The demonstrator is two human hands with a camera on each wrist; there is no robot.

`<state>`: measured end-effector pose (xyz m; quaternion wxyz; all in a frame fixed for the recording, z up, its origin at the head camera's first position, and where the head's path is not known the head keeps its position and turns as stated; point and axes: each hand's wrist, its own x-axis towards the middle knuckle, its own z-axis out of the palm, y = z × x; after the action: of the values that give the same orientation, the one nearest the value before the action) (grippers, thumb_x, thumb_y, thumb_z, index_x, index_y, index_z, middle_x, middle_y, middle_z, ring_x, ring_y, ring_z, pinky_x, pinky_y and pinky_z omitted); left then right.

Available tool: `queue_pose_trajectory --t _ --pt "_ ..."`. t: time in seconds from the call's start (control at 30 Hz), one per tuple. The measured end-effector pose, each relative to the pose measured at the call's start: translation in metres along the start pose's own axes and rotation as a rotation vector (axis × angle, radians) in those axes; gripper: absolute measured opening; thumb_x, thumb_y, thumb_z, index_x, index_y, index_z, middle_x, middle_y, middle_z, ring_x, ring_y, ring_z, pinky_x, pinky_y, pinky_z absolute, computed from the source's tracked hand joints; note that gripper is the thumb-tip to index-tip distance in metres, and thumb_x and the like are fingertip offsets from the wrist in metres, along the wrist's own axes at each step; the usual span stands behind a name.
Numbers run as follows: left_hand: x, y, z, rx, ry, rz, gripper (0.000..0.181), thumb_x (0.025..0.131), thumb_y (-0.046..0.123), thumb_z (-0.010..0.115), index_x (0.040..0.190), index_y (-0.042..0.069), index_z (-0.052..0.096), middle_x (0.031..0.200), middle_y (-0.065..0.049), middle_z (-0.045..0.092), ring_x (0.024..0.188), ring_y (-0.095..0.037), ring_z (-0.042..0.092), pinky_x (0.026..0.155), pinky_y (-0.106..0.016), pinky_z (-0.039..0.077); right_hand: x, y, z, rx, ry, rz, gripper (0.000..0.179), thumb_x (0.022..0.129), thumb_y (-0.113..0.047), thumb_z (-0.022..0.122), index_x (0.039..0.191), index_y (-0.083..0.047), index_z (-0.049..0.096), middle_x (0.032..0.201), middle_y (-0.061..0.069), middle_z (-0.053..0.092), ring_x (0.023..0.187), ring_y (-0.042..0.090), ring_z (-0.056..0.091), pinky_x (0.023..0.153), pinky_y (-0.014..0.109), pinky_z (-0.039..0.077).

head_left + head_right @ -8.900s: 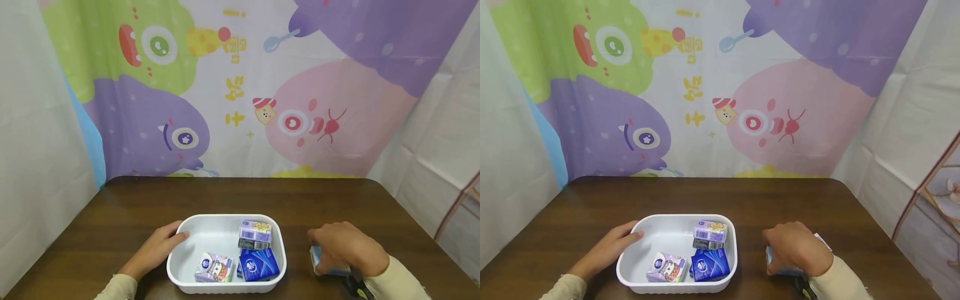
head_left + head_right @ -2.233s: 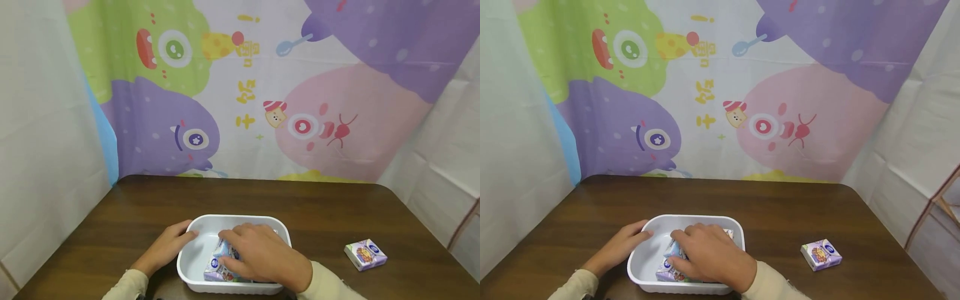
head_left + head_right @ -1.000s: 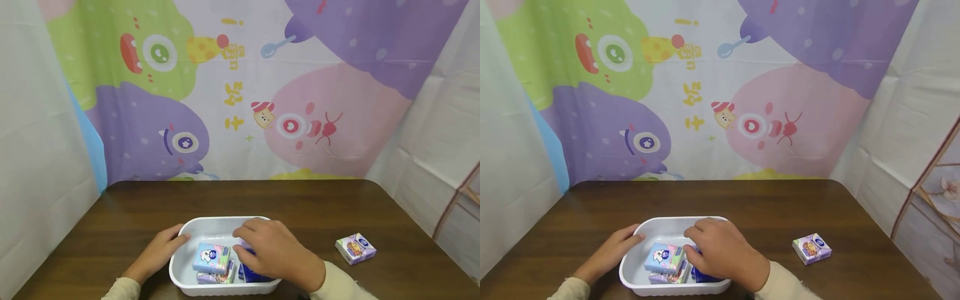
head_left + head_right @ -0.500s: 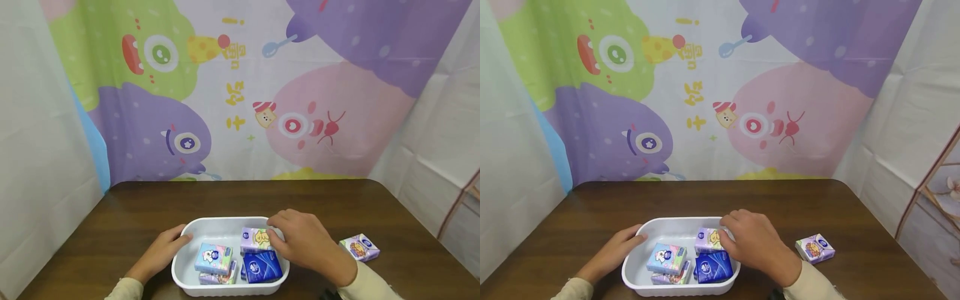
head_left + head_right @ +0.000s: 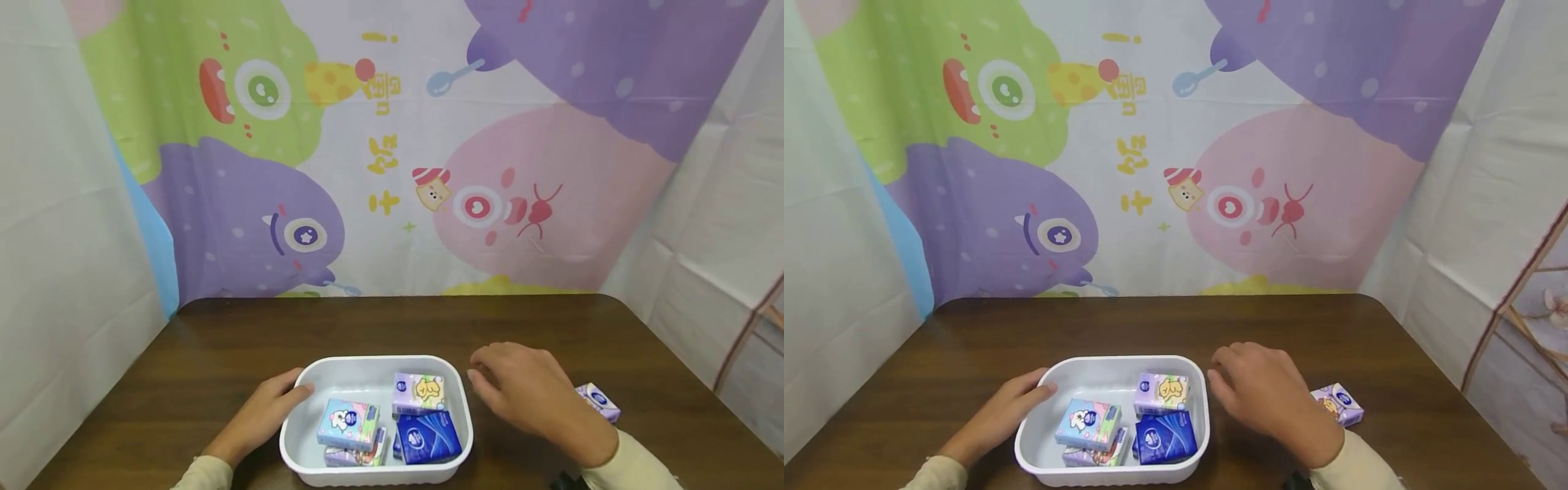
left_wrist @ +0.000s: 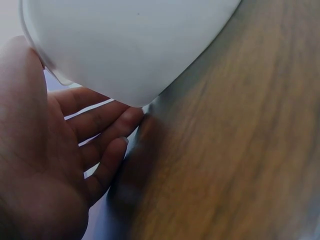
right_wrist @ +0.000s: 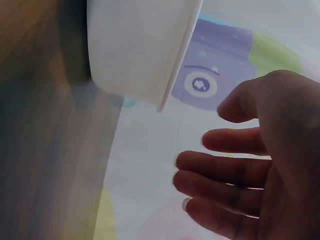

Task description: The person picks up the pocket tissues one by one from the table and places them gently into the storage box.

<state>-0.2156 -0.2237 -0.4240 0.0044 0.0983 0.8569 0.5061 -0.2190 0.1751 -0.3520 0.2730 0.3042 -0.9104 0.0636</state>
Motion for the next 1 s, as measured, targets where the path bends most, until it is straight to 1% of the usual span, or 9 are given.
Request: queue_pose_trajectory --t 0.2,0.4,0.6,0.77,0.83,1.0 --pt "0.001 0.001 0.000 0.003 -0.001 0.018 0.032 0.102 0.030 0.058 0.123 0.007 0.065 0.100 -0.007 0.069 0.083 -0.018 0.067 0.068 -0.030 0.056 -0.002 0.012 -0.006 -0.019 -0.079 0.078 0.012 0.087 -0.032 0.073 0.093 -0.022 0.072 0.083 -0.012 0.067 0.073 0.008 0.062 0.056 0.032 0.049" --pt "0.003 0.002 0.000 0.011 0.005 0.021 0.031 0.102 0.031 0.058 0.122 0.009 0.065 0.099 -0.006 0.069 0.083 -0.018 0.067 0.070 -0.029 0.055 -0.003 0.018 -0.011 -0.031 -0.149 0.125 0.015 0.089 -0.033 0.071 0.097 -0.021 0.073 0.084 -0.012 0.066 0.073 0.008 0.061 0.058 0.033 0.050" --pt "0.000 -0.002 0.001 -0.012 -0.028 0.008 0.035 0.103 0.031 0.057 0.128 0.008 0.063 0.107 -0.008 0.069 0.088 -0.019 0.067 0.070 -0.029 0.055 -0.010 0.021 -0.012 -0.029 -0.216 0.148 0.018 0.089 -0.036 0.071 0.098 -0.020 0.073 0.084 -0.011 0.066 0.071 0.009 0.061 0.055 0.034 0.049" --pt "0.001 -0.005 0.002 -0.023 -0.020 0.007 0.034 0.103 0.030 0.056 0.128 0.008 0.063 0.108 -0.008 0.069 0.088 -0.019 0.067 0.070 -0.029 0.056 -0.012 0.027 -0.011 -0.041 -0.238 0.149 0.020 0.090 -0.037 0.071 0.100 -0.020 0.072 0.087 -0.009 0.068 0.075 0.013 0.065 0.055 0.036 0.049" --pt "0.001 -0.005 0.002 -0.025 -0.015 0.008 0.034 0.103 0.030 0.056 0.128 0.008 0.063 0.107 -0.008 0.069 0.087 -0.019 0.067 0.069 -0.030 0.056 -0.011 0.030 -0.012 -0.044 -0.270 0.156 0.022 0.090 -0.038 0.070 0.102 -0.020 0.072 0.089 -0.007 0.069 0.077 0.015 0.067 0.056 0.038 0.050" --pt "0.001 -0.005 0.001 -0.011 -0.004 0.013 0.033 0.103 0.030 0.057 0.126 0.008 0.064 0.105 -0.007 0.069 0.086 -0.018 0.067 0.069 -0.029 0.056 -0.011 0.034 -0.013 -0.040 -0.382 0.172 0.031 0.091 -0.043 0.069 0.108 -0.018 0.071 0.093 -0.004 0.070 0.083 0.021 0.068 0.061 0.044 0.052"
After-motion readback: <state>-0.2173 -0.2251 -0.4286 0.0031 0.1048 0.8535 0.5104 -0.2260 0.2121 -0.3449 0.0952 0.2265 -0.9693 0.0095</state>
